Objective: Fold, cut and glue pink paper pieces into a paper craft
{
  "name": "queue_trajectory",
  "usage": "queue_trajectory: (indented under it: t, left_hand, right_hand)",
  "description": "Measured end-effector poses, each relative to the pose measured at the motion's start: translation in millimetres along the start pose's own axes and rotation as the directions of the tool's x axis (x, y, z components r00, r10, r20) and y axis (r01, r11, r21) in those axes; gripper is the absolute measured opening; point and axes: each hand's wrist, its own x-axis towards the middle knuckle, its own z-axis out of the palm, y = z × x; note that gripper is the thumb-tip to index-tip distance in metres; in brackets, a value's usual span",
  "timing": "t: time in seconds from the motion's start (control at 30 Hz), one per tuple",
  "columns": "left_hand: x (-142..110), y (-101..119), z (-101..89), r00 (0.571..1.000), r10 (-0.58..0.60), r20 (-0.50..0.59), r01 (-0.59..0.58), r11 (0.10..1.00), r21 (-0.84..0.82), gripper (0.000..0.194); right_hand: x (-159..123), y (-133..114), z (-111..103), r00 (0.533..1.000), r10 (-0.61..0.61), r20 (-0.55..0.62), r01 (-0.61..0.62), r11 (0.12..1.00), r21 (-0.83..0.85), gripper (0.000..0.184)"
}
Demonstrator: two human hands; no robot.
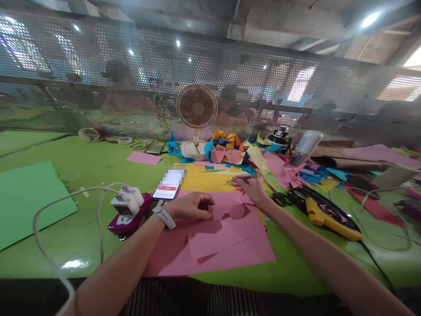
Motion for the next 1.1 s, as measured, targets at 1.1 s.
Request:
queue_trajectory:
  t: [1.1]
  left_hand:
    - [4, 8, 6.1, 0.945, -0.218, -0.244, 0.008, 0.761, -0.648, 0.033]
  right_hand:
    - [-53, -66, 20, 0.98, -0.127, 0.154, 0.102, 0.982, 0.162, 0.025]
